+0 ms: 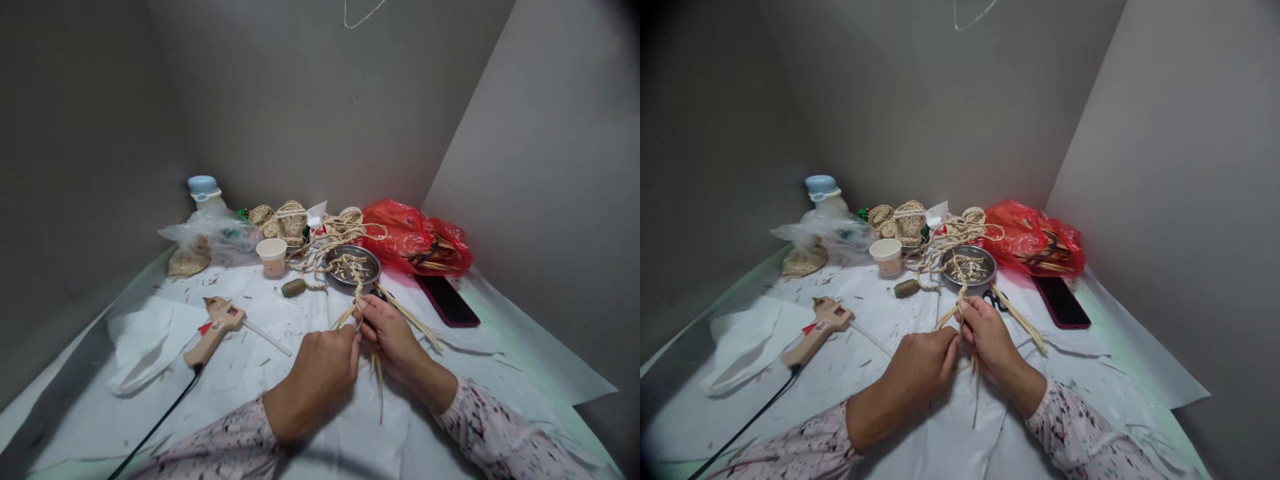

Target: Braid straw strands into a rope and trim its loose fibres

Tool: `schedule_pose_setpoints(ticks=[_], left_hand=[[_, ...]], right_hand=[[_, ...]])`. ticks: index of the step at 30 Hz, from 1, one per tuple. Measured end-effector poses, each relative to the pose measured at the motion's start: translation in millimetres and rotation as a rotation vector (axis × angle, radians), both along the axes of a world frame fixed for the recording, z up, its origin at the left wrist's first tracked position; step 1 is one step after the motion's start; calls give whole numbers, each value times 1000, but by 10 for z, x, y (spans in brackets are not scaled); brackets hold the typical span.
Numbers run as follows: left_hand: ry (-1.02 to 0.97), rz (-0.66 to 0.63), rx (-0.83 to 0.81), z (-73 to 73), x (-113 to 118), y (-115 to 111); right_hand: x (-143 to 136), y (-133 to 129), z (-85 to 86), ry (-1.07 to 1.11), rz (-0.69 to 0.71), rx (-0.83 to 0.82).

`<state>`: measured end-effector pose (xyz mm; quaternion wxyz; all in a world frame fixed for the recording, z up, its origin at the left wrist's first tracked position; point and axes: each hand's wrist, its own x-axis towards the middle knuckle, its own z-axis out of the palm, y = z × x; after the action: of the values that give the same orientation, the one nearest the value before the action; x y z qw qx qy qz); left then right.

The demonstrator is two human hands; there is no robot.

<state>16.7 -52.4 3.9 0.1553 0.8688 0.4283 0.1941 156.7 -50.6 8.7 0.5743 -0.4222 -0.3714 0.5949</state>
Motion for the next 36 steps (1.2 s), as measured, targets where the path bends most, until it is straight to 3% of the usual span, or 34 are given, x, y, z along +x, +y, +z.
schedule_pose_setpoints(ticks=[2,5,7,13,15,20,24,27,36], left_hand=[[-175,28,-70,66,-39,15],[-538,201,-154,152,-108,109],[-687,246,-226,158,-130,195],[-838,-17,-850,14,-36,268],[-803,-27,-939,-13,-8,260],[-638,49,-848,23,-56,308],[-599,5,-1012,103,-128,312],[-643,6,-1046,133,-135,298],[-695,185,-868,-17,-78,358]], right_hand=[[66,33,7,34,11,-11],[153,74,31,46,67,-41],[169,78,49,20,137,-60],[75,30,16,-64,251,-71],[67,33,-25,-127,234,-76],[102,56,-50,-372,155,-46],[122,52,-2,-457,181,8],[144,60,9,-514,163,17],[133,54,55,-679,60,-15]])
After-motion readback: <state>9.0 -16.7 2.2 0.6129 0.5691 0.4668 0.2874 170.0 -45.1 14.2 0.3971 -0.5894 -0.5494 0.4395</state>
